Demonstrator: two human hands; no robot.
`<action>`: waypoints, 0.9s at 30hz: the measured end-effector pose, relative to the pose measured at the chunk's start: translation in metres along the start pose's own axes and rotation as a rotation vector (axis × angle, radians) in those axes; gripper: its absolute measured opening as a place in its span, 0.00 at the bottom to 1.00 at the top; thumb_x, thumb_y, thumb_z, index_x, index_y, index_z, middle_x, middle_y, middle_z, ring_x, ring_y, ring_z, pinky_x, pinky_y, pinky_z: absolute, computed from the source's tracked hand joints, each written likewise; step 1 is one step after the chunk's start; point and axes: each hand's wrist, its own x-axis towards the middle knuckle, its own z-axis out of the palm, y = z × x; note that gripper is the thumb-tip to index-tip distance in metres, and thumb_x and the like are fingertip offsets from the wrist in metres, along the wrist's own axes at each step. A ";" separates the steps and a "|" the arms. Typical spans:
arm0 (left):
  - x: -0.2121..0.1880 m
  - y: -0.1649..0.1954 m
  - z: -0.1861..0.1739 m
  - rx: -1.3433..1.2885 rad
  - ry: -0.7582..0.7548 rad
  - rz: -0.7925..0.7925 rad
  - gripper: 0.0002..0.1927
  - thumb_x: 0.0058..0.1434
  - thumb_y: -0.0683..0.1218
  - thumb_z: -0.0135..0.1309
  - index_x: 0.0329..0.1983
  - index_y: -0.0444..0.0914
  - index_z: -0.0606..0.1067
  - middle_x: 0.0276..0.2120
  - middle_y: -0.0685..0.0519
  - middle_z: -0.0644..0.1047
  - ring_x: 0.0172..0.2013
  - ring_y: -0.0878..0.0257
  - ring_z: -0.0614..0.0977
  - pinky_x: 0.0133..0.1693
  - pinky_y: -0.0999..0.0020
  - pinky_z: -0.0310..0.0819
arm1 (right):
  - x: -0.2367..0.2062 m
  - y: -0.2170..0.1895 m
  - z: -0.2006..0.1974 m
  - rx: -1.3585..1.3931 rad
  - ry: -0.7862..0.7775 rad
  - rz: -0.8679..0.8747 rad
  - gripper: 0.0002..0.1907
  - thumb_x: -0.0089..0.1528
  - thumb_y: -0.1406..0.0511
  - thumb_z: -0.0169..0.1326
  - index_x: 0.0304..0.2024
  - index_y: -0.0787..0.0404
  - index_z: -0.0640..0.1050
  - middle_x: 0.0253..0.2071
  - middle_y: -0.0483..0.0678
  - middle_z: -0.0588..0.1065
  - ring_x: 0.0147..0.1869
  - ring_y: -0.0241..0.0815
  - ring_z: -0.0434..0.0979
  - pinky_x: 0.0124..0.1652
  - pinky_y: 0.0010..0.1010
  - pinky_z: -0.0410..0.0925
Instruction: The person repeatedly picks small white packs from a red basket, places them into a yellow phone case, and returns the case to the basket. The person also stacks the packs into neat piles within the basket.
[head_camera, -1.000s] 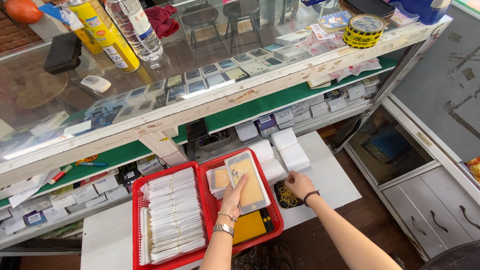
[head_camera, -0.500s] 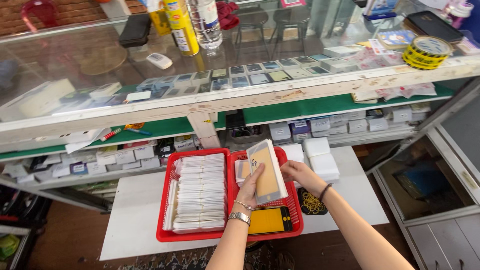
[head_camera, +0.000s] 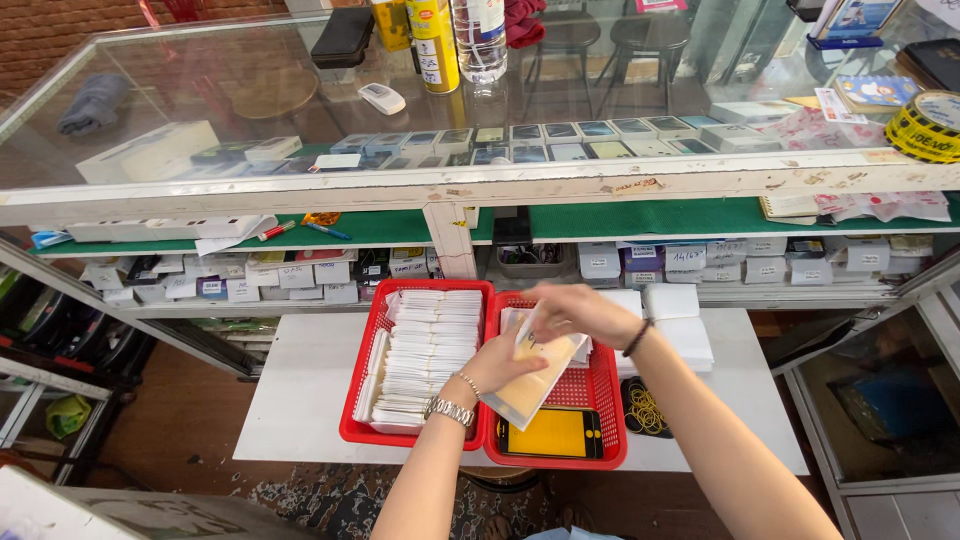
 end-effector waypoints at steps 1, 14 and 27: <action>0.005 0.002 -0.001 0.103 0.007 0.025 0.30 0.62 0.55 0.61 0.64 0.40 0.70 0.51 0.47 0.81 0.48 0.62 0.82 0.49 0.65 0.76 | 0.004 0.002 0.012 -0.168 -0.051 -0.063 0.28 0.65 0.51 0.49 0.57 0.64 0.76 0.33 0.45 0.81 0.38 0.35 0.82 0.48 0.35 0.75; -0.025 -0.042 0.029 -1.183 0.644 -0.205 0.23 0.61 0.48 0.59 0.56 0.32 0.72 0.45 0.44 0.80 0.43 0.55 0.82 0.42 0.60 0.78 | 0.047 0.105 0.021 -0.150 0.193 0.138 0.22 0.67 0.53 0.48 0.57 0.59 0.74 0.50 0.47 0.79 0.50 0.36 0.79 0.49 0.32 0.73; -0.021 -0.087 -0.015 -1.466 0.794 -0.297 0.22 0.63 0.47 0.57 0.58 0.35 0.69 0.45 0.50 0.76 0.43 0.59 0.78 0.49 0.56 0.79 | 0.098 0.105 0.052 0.355 0.400 0.097 0.33 0.62 0.66 0.57 0.69 0.57 0.62 0.55 0.51 0.74 0.54 0.43 0.77 0.49 0.36 0.73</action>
